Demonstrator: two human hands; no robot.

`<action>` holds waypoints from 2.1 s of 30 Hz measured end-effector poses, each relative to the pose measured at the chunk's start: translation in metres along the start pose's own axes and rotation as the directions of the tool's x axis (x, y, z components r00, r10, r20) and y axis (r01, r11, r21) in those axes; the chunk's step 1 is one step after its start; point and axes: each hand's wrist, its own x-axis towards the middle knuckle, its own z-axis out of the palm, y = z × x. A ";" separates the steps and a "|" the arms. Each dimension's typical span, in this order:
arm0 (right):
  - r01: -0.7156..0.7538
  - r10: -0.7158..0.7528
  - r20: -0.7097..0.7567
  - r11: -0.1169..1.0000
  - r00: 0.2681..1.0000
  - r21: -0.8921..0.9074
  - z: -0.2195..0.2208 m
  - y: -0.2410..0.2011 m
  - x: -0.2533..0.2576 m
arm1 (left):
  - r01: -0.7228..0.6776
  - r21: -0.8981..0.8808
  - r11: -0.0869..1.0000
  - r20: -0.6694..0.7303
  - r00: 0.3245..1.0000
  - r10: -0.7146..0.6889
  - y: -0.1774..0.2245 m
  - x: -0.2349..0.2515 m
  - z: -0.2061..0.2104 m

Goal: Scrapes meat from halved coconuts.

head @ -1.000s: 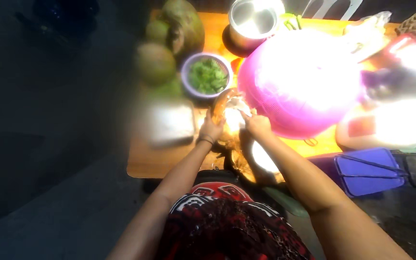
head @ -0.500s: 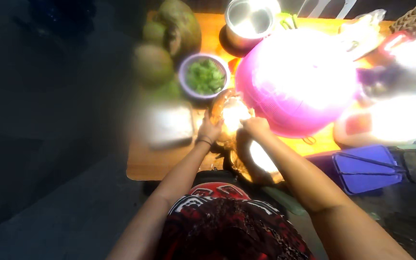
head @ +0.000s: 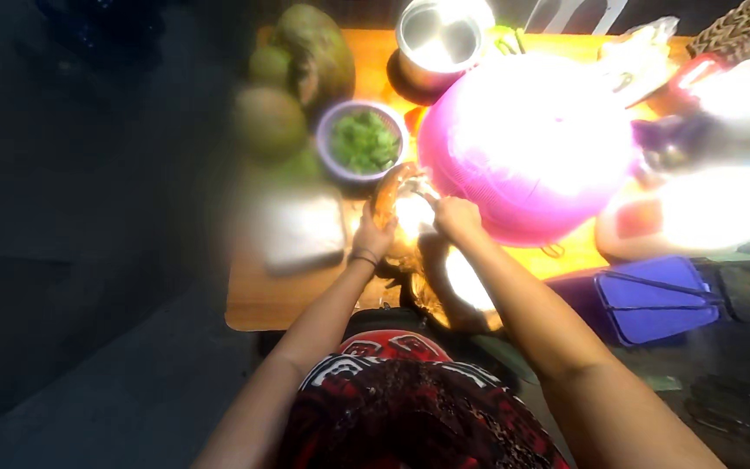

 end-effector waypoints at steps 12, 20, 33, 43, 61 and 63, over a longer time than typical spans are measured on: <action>0.027 -0.028 0.013 0.996 1.000 0.081 0.003 0.000 -0.001 | 0.001 -0.011 1.000 0.005 1.000 -0.001 0.000 -0.001 -0.002; 0.024 -0.034 0.092 0.994 0.995 0.110 0.002 0.008 -0.010 | -0.024 0.033 0.999 -0.025 0.999 0.025 0.002 -0.003 -0.001; 0.063 -0.064 0.002 0.982 0.998 0.178 0.005 0.002 -0.007 | -0.054 0.018 0.998 -0.064 0.996 0.055 -0.007 -0.003 0.003; 0.076 -0.082 0.052 0.991 0.995 0.113 0.003 -0.012 -0.009 | -0.053 0.026 0.998 -0.063 0.997 0.055 -0.010 -0.004 0.002; 0.077 -0.078 0.068 0.997 0.995 0.020 0.028 -0.002 -0.010 | -0.035 0.032 0.999 -0.035 0.999 0.036 -0.002 -0.002 -0.001; 0.064 -0.060 0.120 0.998 0.991 -0.026 0.018 -0.003 -0.019 | -0.032 0.039 0.999 -0.036 0.999 0.033 0.001 -0.003 -0.002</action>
